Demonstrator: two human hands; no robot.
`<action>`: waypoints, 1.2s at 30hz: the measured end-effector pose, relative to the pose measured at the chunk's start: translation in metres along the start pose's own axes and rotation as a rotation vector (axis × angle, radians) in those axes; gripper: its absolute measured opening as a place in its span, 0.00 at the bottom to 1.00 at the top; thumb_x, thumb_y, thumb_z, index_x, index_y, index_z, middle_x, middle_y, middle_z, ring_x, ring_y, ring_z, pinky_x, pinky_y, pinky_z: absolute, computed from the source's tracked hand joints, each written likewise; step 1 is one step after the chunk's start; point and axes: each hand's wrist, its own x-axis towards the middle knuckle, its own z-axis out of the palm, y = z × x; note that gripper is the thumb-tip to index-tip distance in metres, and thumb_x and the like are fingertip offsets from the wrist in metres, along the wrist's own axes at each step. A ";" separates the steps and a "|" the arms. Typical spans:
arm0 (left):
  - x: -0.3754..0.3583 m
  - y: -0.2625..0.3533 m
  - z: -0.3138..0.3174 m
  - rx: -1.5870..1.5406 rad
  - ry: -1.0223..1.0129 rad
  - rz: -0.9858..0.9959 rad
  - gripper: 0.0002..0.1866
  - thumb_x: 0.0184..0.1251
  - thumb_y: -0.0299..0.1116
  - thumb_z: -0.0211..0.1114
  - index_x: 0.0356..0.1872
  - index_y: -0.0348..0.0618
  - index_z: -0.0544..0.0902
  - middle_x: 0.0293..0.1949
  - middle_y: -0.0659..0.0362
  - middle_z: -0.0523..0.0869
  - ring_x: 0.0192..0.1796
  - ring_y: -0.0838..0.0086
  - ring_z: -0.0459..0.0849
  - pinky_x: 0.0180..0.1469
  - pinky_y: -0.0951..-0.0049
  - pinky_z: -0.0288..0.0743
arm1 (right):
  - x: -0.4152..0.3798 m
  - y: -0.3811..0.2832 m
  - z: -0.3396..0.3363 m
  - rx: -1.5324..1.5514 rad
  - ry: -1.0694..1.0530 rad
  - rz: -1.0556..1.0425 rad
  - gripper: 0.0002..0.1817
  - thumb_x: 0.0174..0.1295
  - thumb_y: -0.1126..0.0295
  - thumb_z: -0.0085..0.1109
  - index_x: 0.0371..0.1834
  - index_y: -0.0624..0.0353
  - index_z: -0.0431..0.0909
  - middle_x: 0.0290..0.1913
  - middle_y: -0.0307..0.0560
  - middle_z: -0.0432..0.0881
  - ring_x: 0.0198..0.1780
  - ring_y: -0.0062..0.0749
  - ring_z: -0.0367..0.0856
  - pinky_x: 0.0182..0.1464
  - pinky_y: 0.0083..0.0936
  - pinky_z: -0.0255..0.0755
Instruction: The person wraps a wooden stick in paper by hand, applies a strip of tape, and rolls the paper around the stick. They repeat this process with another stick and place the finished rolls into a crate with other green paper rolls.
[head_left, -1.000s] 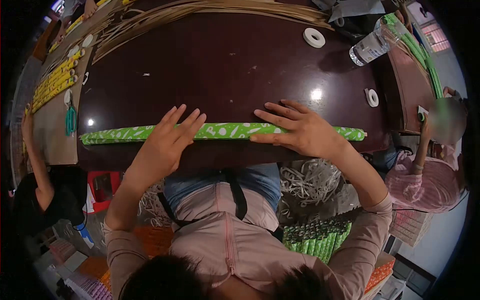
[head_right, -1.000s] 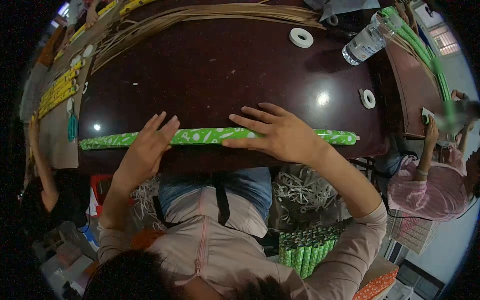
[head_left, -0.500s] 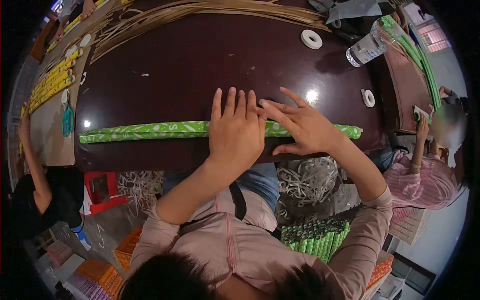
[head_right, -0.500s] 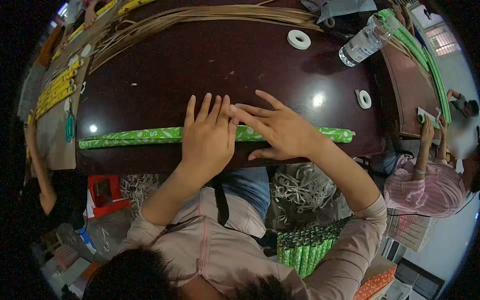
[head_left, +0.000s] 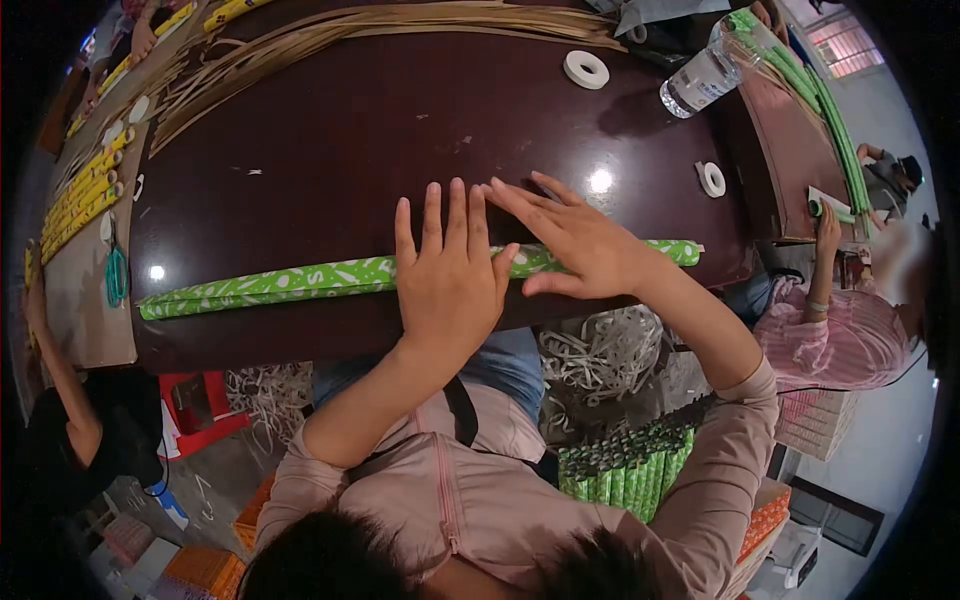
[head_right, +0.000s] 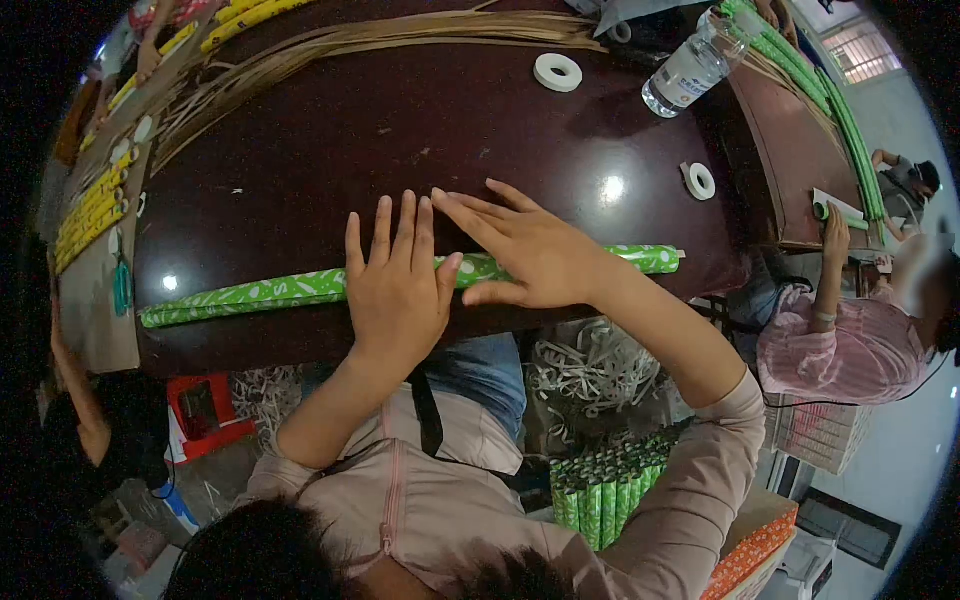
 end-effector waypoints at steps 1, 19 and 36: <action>0.000 0.000 0.000 0.008 -0.004 0.003 0.29 0.75 0.45 0.52 0.66 0.32 0.72 0.65 0.43 0.76 0.71 0.49 0.68 0.75 0.41 0.46 | 0.001 0.002 0.003 -0.035 -0.012 0.028 0.52 0.64 0.40 0.55 0.80 0.60 0.43 0.77 0.55 0.58 0.78 0.45 0.57 0.78 0.50 0.43; -0.003 -0.002 -0.001 0.111 -0.045 0.051 0.30 0.74 0.46 0.55 0.69 0.36 0.70 0.67 0.48 0.75 0.72 0.50 0.68 0.74 0.38 0.48 | -0.088 -0.008 -0.017 -0.106 0.054 0.555 0.45 0.68 0.48 0.55 0.80 0.58 0.46 0.79 0.52 0.55 0.80 0.41 0.49 0.78 0.55 0.31; -0.003 0.000 0.001 0.204 -0.046 0.063 0.31 0.69 0.47 0.61 0.67 0.39 0.73 0.68 0.52 0.74 0.71 0.53 0.69 0.74 0.39 0.51 | -0.219 0.053 -0.044 -0.162 0.496 0.800 0.33 0.65 0.84 0.51 0.75 0.57 0.61 0.72 0.57 0.68 0.73 0.46 0.67 0.71 0.34 0.61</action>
